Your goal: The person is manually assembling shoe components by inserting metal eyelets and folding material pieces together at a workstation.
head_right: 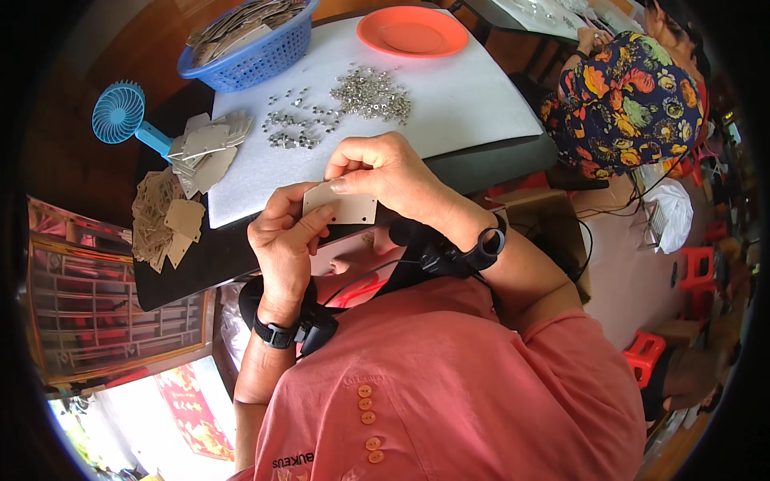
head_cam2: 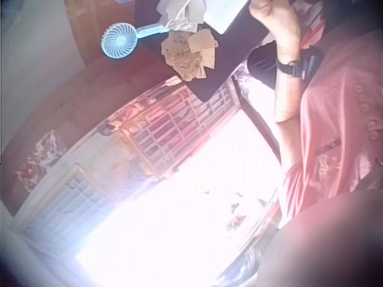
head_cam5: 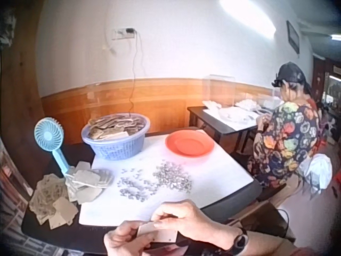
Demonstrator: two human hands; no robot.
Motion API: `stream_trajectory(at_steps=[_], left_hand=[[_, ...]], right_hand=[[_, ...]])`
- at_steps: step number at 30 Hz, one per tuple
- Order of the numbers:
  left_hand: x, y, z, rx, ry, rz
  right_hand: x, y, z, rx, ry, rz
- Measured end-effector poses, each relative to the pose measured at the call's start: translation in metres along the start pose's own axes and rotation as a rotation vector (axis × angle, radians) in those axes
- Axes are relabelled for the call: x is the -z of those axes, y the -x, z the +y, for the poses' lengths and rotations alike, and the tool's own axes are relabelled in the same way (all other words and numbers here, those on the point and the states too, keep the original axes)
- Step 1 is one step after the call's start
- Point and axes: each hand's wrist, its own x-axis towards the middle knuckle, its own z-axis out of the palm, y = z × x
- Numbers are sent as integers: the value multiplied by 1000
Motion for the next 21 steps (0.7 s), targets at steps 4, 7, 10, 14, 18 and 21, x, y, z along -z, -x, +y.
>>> stream_trajectory(at_steps=[4, 7, 10, 14, 18, 21], left_hand=[[-2, 1, 3, -3, 60, 40], [2, 2, -5, -8, -36, 21], [-1, 5, -5, -62, -75, 40], [-5, 6, -9, -108, -91, 68], [-4, 3, -6, -49, -93, 53], [-5, 1, -2, -20, -55, 33]], right_hand=[[0, 5, -1, 40, -91, 134], [-5, 10, 0, 3, -86, 135], [-14, 16, 1, 104, 140, 238], [-17, 16, 5, 89, 227, 276], [17, 16, 3, 102, 319, 284], [63, 6, -5, 60, 869, 471]])
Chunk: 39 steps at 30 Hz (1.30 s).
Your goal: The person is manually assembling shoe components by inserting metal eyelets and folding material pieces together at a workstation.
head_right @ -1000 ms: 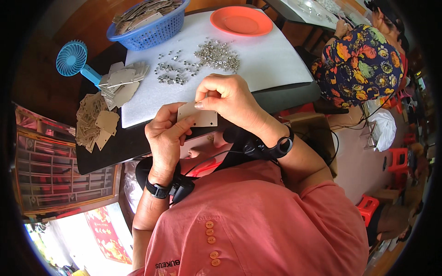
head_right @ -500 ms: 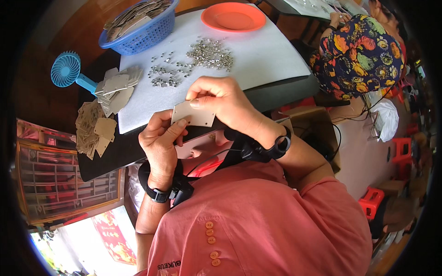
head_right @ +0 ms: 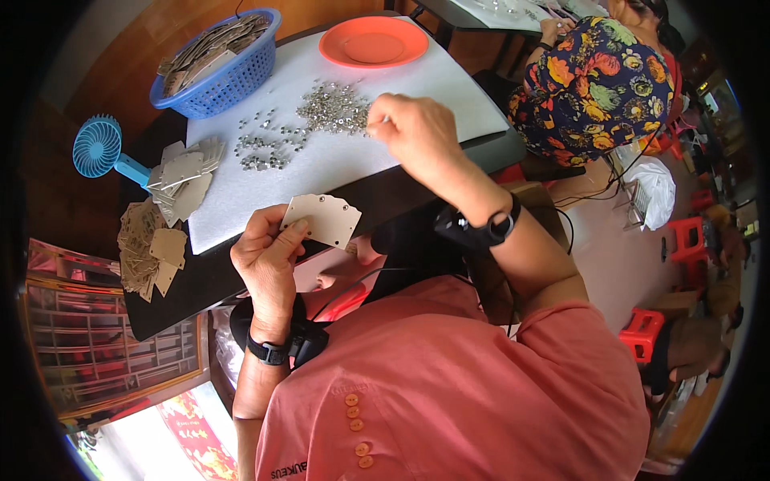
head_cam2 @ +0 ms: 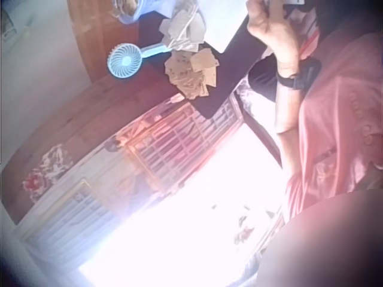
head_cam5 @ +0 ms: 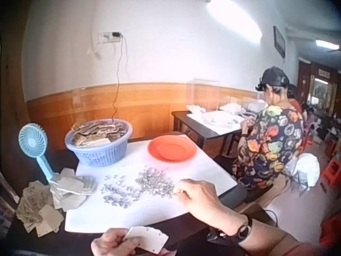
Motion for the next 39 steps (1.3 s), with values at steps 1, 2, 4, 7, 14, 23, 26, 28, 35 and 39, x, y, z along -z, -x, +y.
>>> stream_trajectory(at_steps=[1, 2, 4, 7, 14, 23, 26, 28, 35, 39], left_hand=[[0, -1, 0, -3, 5, -5], [0, -1, 1, 5, 3, -16], [1, -2, 0, 13, 2, -26], [2, -2, 0, 20, -10, -27], [2, -4, 3, 71, 19, -38], [1, -7, 8, 128, -17, -21], [-2, -7, 9, 131, -25, -16], [-2, -6, 8, 122, -17, -14], [-3, -6, 3, 57, -20, 13], [-2, -5, 1, 61, 13, 17]], right_hand=[[-1, -6, 7, 0, 6, 4], [-5, -8, 16, 20, 115, 5], [-11, -8, 21, 41, 224, 5], [-24, -8, 17, 156, 282, 28], [-23, -12, 24, 219, 271, -34], [-17, -4, 22, 253, 183, -43], [-21, -3, 37, 214, 98, 75], [-14, -1, 30, 228, 65, 81], [-10, 9, 28, 243, 67, 53], [-16, 15, 29, 285, 146, 32]])
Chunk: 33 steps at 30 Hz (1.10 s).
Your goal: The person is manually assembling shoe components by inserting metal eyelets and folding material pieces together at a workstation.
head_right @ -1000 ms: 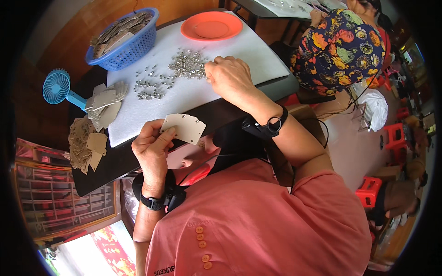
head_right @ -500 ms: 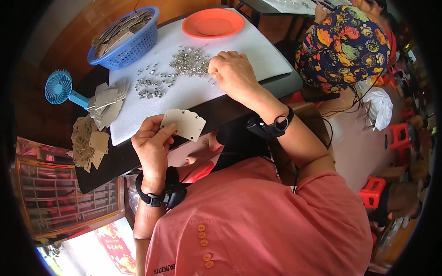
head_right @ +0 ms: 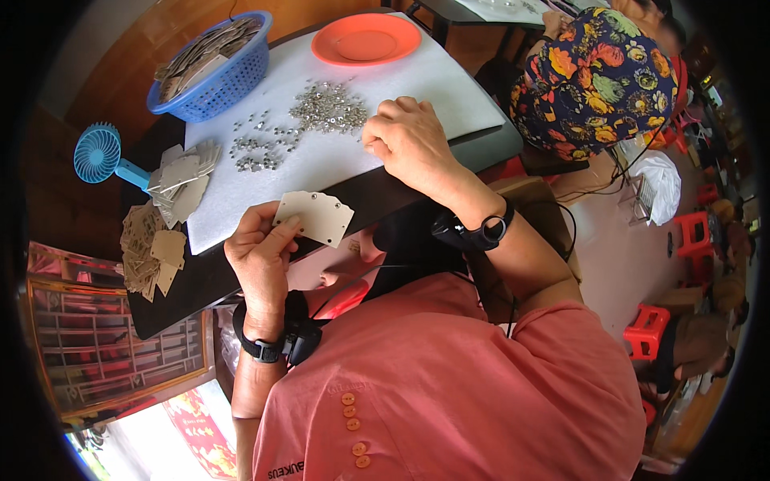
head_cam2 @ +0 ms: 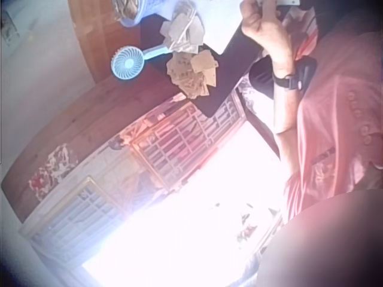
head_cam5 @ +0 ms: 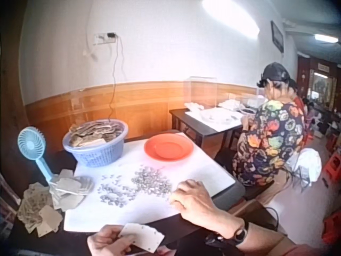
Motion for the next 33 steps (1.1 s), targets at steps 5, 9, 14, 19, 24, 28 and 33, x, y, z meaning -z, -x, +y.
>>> stream_trajectory(at_steps=[5, 9, 14, 19, 24, 28, 33], left_hand=[[0, -1, 2, 21, -31, 4], [1, -4, 3, 25, -35, -25], [-1, -4, 4, 34, -42, -7], [-1, -3, 5, 44, -81, -2], [-1, -4, 2, 37, -78, -1], [-3, -3, 6, 52, -87, 8], [-3, 0, 7, 44, -86, 12]], right_hand=[[2, -5, 0, -3, 3, -98], [0, -9, -3, 40, 54, -123], [0, -7, -6, 17, 52, -131], [0, -5, -5, 38, -11, -101], [-1, -11, -6, 29, 22, -168], [-6, -9, -5, 46, 66, -114], [-1, -3, -5, 31, 21, -96]])
